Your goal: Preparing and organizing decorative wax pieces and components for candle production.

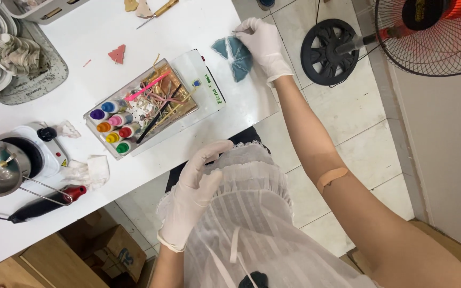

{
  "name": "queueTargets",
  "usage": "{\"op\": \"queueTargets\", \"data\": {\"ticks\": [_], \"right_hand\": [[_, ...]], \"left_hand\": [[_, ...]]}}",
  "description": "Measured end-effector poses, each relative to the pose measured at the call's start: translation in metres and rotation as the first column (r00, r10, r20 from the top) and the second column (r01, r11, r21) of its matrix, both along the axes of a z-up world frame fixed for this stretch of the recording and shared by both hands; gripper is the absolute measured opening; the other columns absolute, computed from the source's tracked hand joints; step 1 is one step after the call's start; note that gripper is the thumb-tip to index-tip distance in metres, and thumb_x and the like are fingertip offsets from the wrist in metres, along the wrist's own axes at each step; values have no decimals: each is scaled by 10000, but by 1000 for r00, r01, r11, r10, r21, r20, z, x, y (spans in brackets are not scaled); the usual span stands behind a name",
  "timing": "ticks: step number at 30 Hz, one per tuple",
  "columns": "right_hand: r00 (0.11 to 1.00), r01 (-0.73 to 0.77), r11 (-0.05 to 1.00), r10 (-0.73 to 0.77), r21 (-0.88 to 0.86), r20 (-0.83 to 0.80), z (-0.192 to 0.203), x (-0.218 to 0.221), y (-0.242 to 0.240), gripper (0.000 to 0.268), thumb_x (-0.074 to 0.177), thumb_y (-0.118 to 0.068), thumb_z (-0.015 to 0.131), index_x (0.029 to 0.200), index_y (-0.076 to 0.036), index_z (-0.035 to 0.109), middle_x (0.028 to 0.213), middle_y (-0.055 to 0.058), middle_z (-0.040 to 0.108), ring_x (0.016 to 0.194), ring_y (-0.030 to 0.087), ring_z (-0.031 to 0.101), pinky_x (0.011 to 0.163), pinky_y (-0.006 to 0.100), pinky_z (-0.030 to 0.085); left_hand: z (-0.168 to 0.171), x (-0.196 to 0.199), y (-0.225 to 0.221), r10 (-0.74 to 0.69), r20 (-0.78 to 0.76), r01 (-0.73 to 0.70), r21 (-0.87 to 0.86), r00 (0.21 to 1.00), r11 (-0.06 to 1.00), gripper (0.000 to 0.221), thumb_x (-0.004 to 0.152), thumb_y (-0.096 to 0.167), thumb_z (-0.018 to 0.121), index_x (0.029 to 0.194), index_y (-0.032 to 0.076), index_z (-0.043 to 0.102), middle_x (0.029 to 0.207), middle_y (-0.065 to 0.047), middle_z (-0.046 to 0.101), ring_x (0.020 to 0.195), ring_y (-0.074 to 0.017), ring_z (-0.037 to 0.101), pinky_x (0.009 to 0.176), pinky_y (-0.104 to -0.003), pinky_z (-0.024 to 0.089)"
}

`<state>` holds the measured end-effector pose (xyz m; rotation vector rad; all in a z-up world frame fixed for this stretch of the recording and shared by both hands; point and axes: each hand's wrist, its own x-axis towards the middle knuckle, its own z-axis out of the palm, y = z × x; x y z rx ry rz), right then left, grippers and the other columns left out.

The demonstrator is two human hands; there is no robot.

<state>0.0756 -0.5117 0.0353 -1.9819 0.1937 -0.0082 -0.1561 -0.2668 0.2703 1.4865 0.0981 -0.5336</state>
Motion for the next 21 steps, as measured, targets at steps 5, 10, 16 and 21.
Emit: {"op": "queueTargets", "data": {"ticks": [5, 10, 16, 21], "right_hand": [[965, -249, 900, 200, -358, -168, 2, 12, 1, 131, 854, -169, 779, 983, -156, 801, 912, 63, 778, 834, 179, 749, 778, 289, 579], [949, -223, 833, 303, -506, 81, -4, 20, -8, 90, 845, -142, 817, 932, -120, 809, 864, 82, 776, 804, 238, 727, 748, 338, 567], [936, -76, 962, 159, -261, 314, 170, -41, 32, 127, 897, -63, 832, 1015, -42, 790, 919, 57, 777, 794, 115, 703, 757, 257, 563], [943, -154, 987, 136, 35, 302, 278, -126, 83, 160, 944, 26, 819, 1094, 15, 764, 1051, 60, 778, 933, 82, 687, 859, 240, 562]], "left_hand": [[-8, 0, 3, -8, 71, 9, -15, 997, 1000, 428, 979, 167, 595, 1383, 26, 573, 1410, -81, 633, 1360, -177, 551, 1185, -331, 368], [-20, -7, 4, 35, 15, -36, 57, 999, 998, 414, 968, 108, 590, 1376, 42, 599, 1381, -84, 668, 1297, -173, 576, 1139, -327, 410], [-41, 3, -9, 362, -41, -363, -190, 931, 912, 576, 976, -23, 613, 1524, 79, 471, 1446, -134, 602, 1289, -213, 610, 1105, -339, 502], [-10, 24, -19, 484, 99, -401, -431, 870, 808, 864, 906, -70, 670, 1623, 180, 257, 1649, -97, 375, 1411, -237, 529, 1128, -360, 502]]}}
